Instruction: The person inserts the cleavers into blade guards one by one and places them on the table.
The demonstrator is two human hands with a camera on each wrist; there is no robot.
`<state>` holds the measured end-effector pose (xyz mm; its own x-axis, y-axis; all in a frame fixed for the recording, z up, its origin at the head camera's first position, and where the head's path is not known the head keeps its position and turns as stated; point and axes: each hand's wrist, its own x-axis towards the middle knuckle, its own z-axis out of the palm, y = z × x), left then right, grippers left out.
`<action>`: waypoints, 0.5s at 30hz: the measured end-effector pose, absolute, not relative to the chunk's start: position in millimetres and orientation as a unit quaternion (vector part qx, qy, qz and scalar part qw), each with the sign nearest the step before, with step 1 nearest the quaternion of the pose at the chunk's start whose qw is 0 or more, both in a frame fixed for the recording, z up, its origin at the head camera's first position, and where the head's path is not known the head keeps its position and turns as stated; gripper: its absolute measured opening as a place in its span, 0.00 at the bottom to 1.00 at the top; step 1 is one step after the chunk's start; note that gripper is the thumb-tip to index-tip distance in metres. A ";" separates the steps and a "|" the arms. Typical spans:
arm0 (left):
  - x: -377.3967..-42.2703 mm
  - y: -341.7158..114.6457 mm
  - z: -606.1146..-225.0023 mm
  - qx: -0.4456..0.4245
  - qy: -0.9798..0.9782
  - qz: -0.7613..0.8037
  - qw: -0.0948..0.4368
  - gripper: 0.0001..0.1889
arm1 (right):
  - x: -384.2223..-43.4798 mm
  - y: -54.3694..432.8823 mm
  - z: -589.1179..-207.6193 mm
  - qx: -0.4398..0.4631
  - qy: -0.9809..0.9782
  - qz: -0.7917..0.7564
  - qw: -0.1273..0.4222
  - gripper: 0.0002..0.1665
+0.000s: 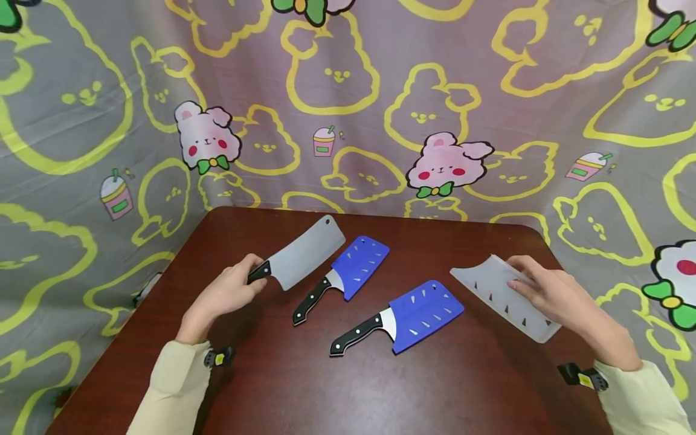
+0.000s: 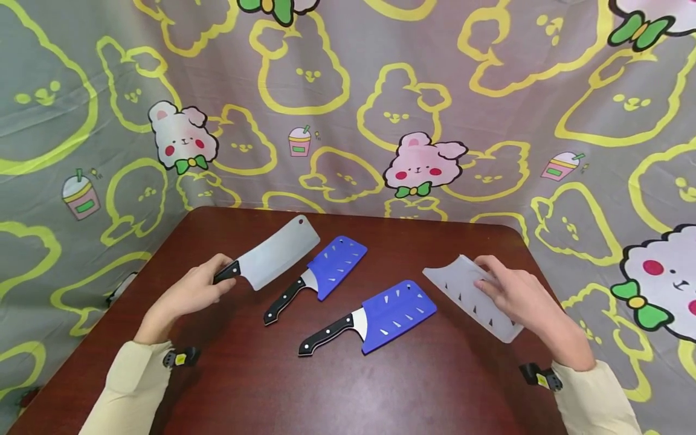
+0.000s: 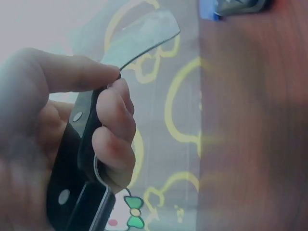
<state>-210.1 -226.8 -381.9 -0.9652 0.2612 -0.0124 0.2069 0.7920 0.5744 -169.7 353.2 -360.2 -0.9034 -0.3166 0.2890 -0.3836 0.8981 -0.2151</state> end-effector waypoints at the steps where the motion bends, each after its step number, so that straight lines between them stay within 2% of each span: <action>1: -210.2 -224.0 -380.5 0.129 0.943 0.302 0.046 0.13 | -170.1 351.3 -357.0 0.180 -0.965 0.140 0.128 0.25; 10: -212.7 -203.9 -363.0 0.169 0.903 0.389 0.064 0.14 | -174.0 332.0 -327.6 0.178 -0.958 0.171 0.147 0.25; 15: -216.8 -196.7 -354.2 0.173 0.892 0.412 0.067 0.15 | -176.0 324.8 -320.5 0.145 -0.957 0.183 0.172 0.18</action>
<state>-216.8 -196.7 -354.2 -0.9314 0.3632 0.0237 0.2533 0.6002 0.7586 -176.0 324.8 -320.5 -0.8986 -0.2149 0.3826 -0.3408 0.8910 -0.3000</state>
